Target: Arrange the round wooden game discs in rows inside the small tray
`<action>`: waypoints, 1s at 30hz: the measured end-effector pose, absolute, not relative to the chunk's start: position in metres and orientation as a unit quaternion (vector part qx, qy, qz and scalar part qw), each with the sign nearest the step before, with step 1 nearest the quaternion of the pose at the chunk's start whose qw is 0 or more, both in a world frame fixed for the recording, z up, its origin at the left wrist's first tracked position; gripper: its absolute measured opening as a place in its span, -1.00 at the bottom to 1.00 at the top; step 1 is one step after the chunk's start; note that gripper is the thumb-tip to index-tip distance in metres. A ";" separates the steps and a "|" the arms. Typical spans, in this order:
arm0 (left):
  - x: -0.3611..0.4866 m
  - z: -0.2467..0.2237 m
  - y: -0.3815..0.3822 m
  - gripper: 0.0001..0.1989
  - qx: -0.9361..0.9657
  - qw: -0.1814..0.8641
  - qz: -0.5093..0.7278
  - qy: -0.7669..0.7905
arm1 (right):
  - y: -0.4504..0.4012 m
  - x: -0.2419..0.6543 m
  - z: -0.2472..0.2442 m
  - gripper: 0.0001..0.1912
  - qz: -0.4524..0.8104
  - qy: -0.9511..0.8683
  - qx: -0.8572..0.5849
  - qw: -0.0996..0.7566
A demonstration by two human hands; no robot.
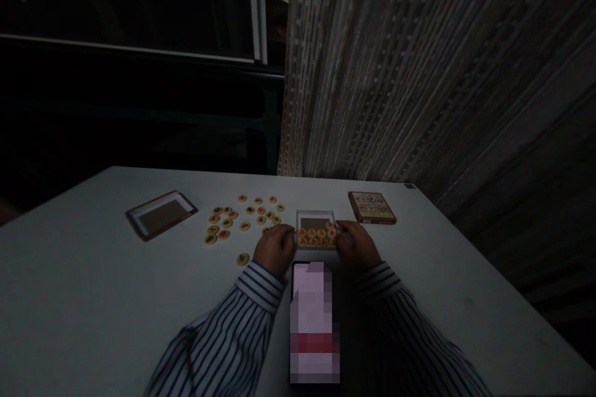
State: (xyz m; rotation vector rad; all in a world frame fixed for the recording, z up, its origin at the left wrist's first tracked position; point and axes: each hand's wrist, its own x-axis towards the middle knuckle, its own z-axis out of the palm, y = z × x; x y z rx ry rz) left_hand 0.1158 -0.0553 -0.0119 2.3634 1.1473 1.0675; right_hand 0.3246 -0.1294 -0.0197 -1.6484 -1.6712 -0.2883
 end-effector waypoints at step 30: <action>0.116 -0.012 -0.057 -0.82 0.812 0.162 0.402 0.390 | -0.126 0.324 -0.022 -0.69 -0.099 -0.667 -0.633 0.379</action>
